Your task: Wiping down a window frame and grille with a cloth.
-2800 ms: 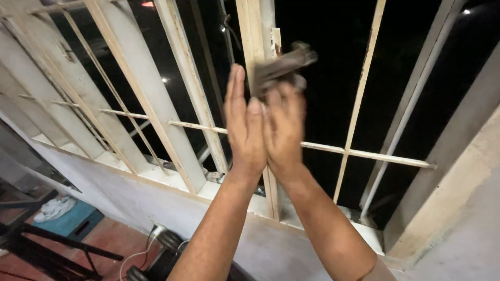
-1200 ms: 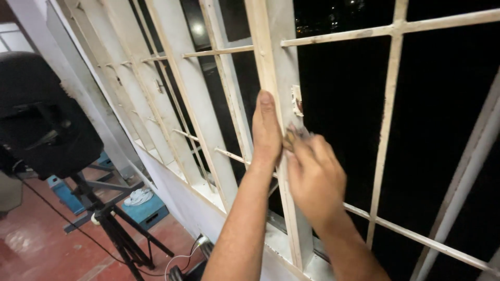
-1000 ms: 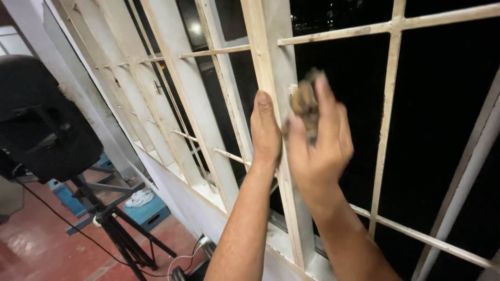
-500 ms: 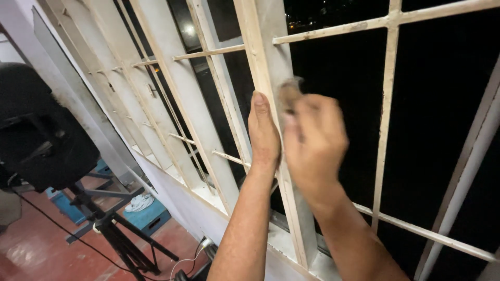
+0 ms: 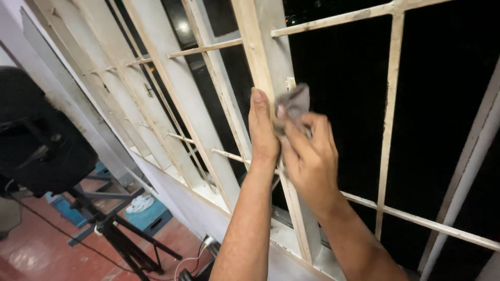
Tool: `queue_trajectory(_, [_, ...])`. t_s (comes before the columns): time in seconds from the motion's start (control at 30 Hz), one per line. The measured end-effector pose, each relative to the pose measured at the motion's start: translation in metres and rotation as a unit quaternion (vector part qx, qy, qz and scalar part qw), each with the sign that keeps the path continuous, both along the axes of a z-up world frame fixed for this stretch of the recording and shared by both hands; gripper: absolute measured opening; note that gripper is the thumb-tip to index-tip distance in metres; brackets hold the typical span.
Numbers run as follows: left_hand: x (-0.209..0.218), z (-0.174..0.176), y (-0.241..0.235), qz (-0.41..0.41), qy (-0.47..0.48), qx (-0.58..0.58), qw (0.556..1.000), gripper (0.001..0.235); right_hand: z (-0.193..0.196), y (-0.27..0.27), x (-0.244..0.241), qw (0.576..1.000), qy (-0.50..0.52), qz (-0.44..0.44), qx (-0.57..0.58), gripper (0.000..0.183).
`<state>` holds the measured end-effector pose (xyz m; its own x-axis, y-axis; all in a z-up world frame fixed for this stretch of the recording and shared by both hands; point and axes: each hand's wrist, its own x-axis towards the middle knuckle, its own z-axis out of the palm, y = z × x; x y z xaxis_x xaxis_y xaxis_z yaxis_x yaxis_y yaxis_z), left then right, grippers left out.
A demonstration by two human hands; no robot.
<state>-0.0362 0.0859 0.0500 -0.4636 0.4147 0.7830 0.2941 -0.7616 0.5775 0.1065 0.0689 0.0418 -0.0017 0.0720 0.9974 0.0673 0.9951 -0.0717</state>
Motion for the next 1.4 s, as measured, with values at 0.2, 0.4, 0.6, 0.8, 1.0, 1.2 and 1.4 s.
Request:
queue_trajectory(0.2, [0.003, 0.006, 0.001, 0.055, 0.000, -0.006, 0.998, 0.074, -0.020, 0.004, 0.032, 0.983, -0.098, 0.085, -0.133, 0.037])
queue_trajectory(0.4, [-0.001, 0.000, 0.002, -0.185, -0.069, 0.036, 0.980, 0.086, 0.026, -0.010, 0.000, 0.999, 0.002, -0.030, 0.038, 0.043])
queue_trajectory(0.6, [-0.009, -0.011, 0.013, -0.236, -0.101, 0.036, 0.966, 0.094, -0.004, -0.019, 0.030, 0.972, -0.205, -0.059, -0.095, 0.031])
queue_trajectory(0.8, [0.001, -0.002, 0.003, -0.196, -0.091, 0.051, 0.975, 0.096, 0.041, -0.014, 0.010, 0.992, -0.043, -0.103, 0.058, 0.044])
queue_trajectory(1.0, [-0.028, -0.022, 0.049, -0.199, -0.130, 0.018, 0.971, 0.084, 0.016, -0.006, -0.007, 0.987, -0.102, -0.117, 0.046, 0.046])
queue_trajectory(1.2, [-0.019, -0.006, 0.031, -0.109, -0.048, -0.014, 0.993, 0.083, 0.039, -0.026, 0.008, 0.988, -0.117, -0.023, -0.098, 0.035])
queue_trajectory(1.4, [-0.016, -0.007, 0.030, -0.084, -0.047, -0.040, 0.995, 0.087, 0.050, -0.014, -0.008, 0.973, -0.142, -0.166, 0.077, 0.047])
